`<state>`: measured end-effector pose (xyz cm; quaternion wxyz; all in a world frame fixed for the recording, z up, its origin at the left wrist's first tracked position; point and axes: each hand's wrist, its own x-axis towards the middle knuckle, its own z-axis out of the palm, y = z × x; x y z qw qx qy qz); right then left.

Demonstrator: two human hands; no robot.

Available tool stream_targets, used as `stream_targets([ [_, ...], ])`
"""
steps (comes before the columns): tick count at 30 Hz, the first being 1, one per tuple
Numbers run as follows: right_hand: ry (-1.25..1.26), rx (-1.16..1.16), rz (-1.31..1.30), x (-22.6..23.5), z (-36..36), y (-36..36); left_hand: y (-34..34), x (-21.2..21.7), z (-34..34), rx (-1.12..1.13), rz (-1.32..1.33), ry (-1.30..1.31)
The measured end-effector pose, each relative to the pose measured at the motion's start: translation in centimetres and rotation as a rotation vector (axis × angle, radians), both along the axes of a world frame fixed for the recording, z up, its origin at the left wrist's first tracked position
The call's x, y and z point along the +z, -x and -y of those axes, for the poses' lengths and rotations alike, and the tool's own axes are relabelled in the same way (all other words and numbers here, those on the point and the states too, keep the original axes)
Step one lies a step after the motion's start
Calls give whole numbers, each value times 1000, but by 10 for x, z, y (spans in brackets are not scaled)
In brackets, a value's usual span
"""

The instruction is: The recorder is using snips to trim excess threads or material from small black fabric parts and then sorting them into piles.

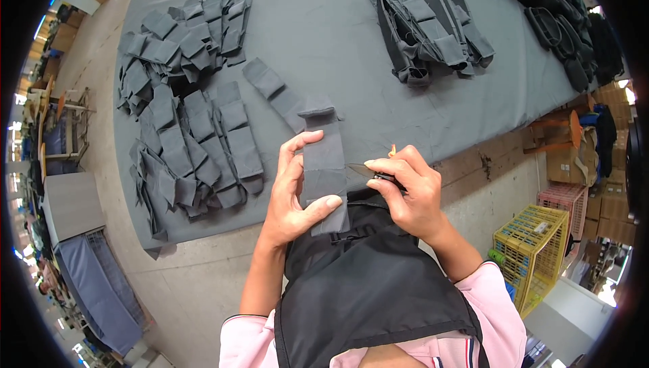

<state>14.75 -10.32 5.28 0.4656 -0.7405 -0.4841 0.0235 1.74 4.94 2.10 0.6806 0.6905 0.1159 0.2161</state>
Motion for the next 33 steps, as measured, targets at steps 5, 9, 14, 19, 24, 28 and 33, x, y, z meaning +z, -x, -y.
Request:
stream_targets([
  [5, -34, 1, -90, 1, 1, 3, 3, -2, -2, -40, 12, 16],
  [9, 10, 63, -56, 0, 1, -1, 1, 9, 0, -48, -43, 71],
  [14, 117, 114, -139, 10, -2, -1, 4, 6, 0, -73, -51, 2],
  [19, 92, 170, -79, 6, -6, 1, 4, 6, 2, -94, -36, -28],
  [24, 60, 154, -51, 1, -5, 1, 4, -1, -2, -100, -15, -147],
  [28, -20, 71, -244, 3, -6, 3, 4, 2, -2, -83, -63, -232],
  [33, 42, 128, -551, 6, -4, 6, 4, 3, -3, -10, -93, -353],
])
